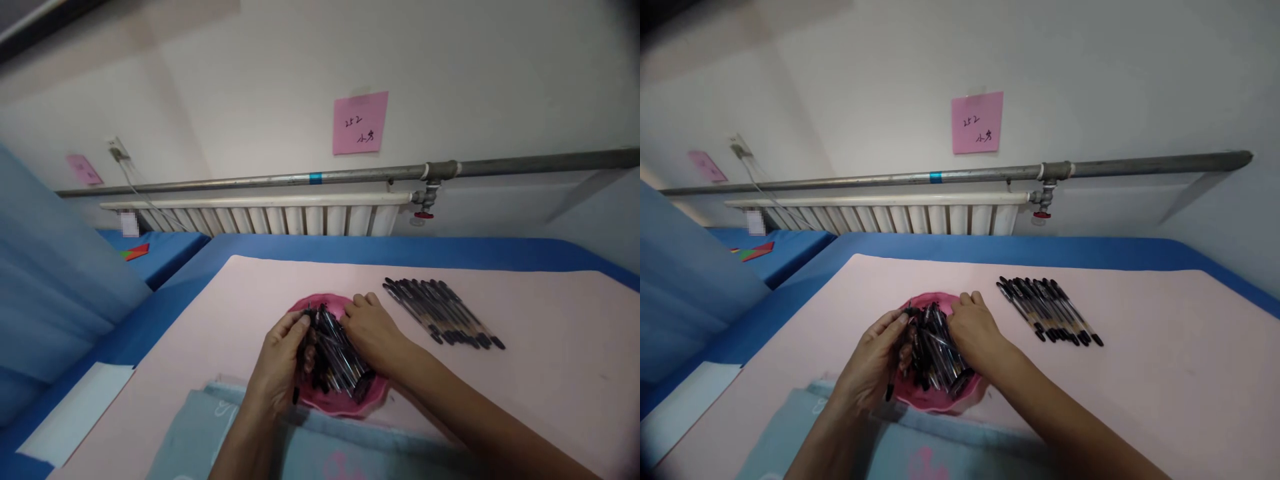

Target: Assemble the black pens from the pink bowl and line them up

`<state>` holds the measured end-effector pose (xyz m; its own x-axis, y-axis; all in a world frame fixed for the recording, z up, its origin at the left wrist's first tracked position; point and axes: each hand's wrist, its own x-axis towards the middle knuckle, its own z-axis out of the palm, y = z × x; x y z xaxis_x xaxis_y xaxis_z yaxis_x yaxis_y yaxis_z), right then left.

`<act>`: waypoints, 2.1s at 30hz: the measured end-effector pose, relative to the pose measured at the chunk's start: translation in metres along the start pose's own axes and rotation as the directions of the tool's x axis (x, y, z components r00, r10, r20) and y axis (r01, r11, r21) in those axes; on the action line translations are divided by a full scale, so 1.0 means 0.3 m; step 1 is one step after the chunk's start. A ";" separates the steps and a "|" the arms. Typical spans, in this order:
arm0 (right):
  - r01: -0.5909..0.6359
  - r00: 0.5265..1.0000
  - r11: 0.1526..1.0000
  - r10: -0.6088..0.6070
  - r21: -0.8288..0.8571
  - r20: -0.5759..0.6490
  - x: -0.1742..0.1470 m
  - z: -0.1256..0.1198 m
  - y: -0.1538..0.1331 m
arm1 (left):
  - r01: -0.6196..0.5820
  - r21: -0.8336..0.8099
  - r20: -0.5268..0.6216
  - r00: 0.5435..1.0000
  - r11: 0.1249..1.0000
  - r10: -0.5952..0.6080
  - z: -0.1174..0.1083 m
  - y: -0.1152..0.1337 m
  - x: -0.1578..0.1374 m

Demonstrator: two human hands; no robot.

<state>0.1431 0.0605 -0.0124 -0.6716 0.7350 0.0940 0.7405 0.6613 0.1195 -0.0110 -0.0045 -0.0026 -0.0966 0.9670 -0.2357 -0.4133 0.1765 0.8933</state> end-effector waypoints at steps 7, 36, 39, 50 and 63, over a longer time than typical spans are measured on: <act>0.028 0.997 0.999 -0.026 0.024 -0.070 0.001 0.036 -0.011 | 0.018 0.046 0.014 1.000 0.999 -0.019 -0.001 -0.010 0.000; -0.024 0.863 -0.745 0.321 0.667 0.390 -0.023 -0.028 -0.106 | 0.029 0.119 0.109 0.993 0.992 -0.042 0.031 -0.046 -0.016; 0.001 0.864 -0.750 0.334 0.661 0.377 -0.021 -0.024 -0.115 | 0.055 0.082 0.106 0.992 0.995 -0.064 0.036 -0.049 -0.019; 0.015 0.887 -0.758 0.311 0.652 0.341 -0.031 -0.016 -0.125 | 0.111 -0.048 0.137 0.985 0.993 -0.104 0.042 -0.036 -0.022; 0.017 0.884 -0.681 0.352 0.732 0.307 -0.029 -0.007 -0.124 | 0.129 -0.038 0.130 0.984 0.991 -0.123 0.048 -0.031 -0.029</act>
<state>0.1212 0.0293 -0.0154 -0.3253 0.9287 -0.1781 -0.4968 -0.3281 -0.8035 0.0067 -0.0118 -0.0034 0.0736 0.9535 -0.2922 -0.4567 0.2927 0.8401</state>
